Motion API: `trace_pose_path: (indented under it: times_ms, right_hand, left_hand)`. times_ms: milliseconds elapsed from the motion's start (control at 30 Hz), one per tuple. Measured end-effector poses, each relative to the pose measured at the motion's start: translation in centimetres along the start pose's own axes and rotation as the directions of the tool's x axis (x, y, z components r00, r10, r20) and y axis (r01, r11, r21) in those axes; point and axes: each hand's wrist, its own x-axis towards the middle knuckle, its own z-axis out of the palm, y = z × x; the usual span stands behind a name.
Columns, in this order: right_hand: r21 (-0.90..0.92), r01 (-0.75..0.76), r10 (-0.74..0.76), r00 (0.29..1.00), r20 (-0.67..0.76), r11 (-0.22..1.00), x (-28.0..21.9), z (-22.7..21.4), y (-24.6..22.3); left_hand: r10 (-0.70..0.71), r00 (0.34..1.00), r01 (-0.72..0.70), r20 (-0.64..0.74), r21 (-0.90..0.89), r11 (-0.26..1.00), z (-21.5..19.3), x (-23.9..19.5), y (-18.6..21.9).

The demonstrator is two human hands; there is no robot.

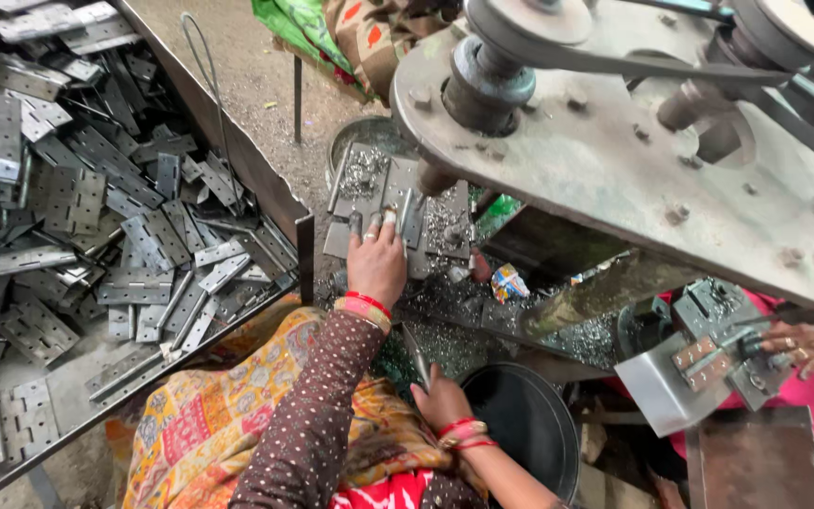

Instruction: The person picks up metal hinge pieces from a bin and places them onto a machine to punch or press them before removing the finished pieces.

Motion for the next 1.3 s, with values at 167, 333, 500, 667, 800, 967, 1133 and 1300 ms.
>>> trace_pose_path:
  times_ms: [167,333,500,667,800,967,1133,1300]
  right_hand:
    - [-0.004,-0.006,0.006,0.999,0.053,1.000,-0.5,-3.5,-0.5]
    - [0.125,0.051,-0.033,0.990,-0.136,0.991,-0.1,3.4,1.5]
    - [0.058,0.008,-0.001,0.992,-0.123,0.998,0.2,3.8,1.2]
    - [-0.059,-0.046,0.048,0.998,0.029,0.997,0.5,-4.0,-1.4]
    - [0.045,-0.050,0.048,0.998,0.032,0.998,0.1,-2.6,-0.5]
    - [0.065,-0.018,0.026,0.992,-0.120,0.998,1.1,4.5,2.8]
    - [0.049,-0.064,0.066,0.997,-0.049,0.997,1.1,5.0,3.4]
    - [0.026,-0.031,0.030,0.999,0.012,0.999,0.8,-4.4,0.3]
  left_hand:
    - [-0.019,0.998,0.022,0.060,-0.046,0.999,1.1,1.4,-0.2]
    - [0.007,0.999,-0.009,-0.037,-0.036,0.999,0.6,2.0,-0.2]
    - [0.025,0.998,-0.026,-0.058,-0.018,1.000,0.4,0.2,-0.3]
    - [0.041,0.996,-0.044,-0.084,-0.033,0.998,0.7,0.1,-0.3]
    - [0.016,0.996,-0.019,-0.089,-0.035,0.999,1.7,1.9,-0.3]
    - [-0.008,1.000,0.003,-0.028,-0.183,0.983,1.4,1.8,-0.5]
    - [0.052,0.965,-0.106,-0.256,-0.201,0.974,-1.7,-1.5,-2.4]
    - [-0.265,0.886,0.145,-0.381,-0.315,0.938,-3.5,-8.4,-10.9]
